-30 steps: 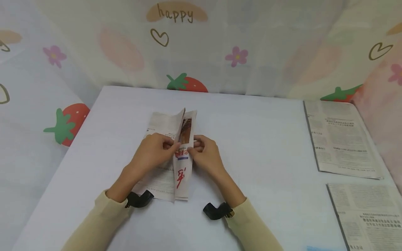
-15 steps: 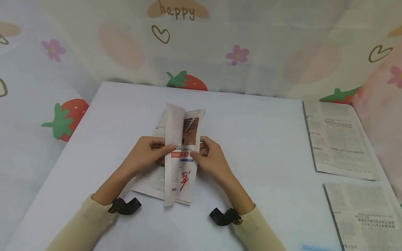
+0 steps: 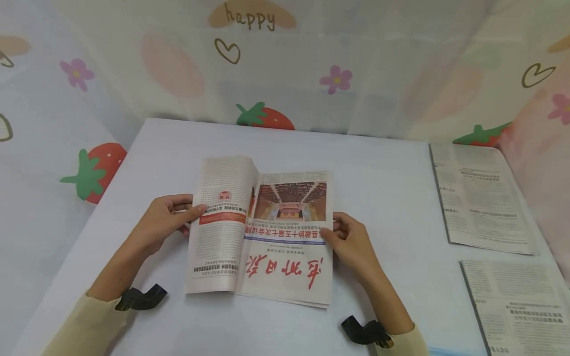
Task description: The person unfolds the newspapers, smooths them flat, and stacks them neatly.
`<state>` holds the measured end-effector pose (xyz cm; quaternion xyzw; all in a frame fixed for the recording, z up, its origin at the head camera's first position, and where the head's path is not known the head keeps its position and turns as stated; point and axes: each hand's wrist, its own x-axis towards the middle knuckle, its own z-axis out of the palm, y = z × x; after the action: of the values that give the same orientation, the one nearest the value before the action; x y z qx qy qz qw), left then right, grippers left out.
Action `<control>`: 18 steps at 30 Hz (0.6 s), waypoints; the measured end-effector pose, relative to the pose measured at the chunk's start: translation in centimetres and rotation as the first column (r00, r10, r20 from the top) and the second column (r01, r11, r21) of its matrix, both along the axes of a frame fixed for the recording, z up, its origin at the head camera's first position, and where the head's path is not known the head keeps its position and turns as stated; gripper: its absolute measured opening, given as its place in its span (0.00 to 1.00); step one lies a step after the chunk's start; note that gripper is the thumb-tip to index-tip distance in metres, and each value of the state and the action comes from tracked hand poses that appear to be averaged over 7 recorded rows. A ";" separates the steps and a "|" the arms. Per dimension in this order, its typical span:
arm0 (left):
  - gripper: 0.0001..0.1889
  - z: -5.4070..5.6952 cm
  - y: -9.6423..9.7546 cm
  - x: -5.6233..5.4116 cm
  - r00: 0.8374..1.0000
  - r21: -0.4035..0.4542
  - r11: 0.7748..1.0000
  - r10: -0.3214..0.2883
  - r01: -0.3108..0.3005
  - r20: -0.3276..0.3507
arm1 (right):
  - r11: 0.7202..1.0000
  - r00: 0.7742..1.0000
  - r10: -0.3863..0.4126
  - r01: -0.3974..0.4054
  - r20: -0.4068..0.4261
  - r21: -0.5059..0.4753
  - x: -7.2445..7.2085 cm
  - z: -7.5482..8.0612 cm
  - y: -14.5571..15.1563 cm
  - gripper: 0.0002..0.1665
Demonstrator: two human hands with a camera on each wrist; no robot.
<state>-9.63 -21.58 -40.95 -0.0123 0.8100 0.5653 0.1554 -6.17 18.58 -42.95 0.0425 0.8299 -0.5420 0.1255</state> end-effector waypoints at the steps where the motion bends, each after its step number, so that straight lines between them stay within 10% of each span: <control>1: 0.29 -0.1 -0.4 0.1 1.000 -0.005 1.000 0.005 -0.005 -0.001 | 1.000 1.000 -0.008 0.008 -0.004 0.021 0.2 0.0 0.6 0.29; 18: 0.30 -2.5 -0.9 0.7 0.998 -0.135 0.989 -0.058 0.057 -0.002 | 0.984 0.995 -0.086 0.091 -0.043 0.155 2.2 -1.1 6.4 0.39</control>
<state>-8.96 -22.51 -43.41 0.0021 0.8468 0.5047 0.1681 -3.93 25.03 -44.08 0.0794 0.8694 -0.4807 0.0826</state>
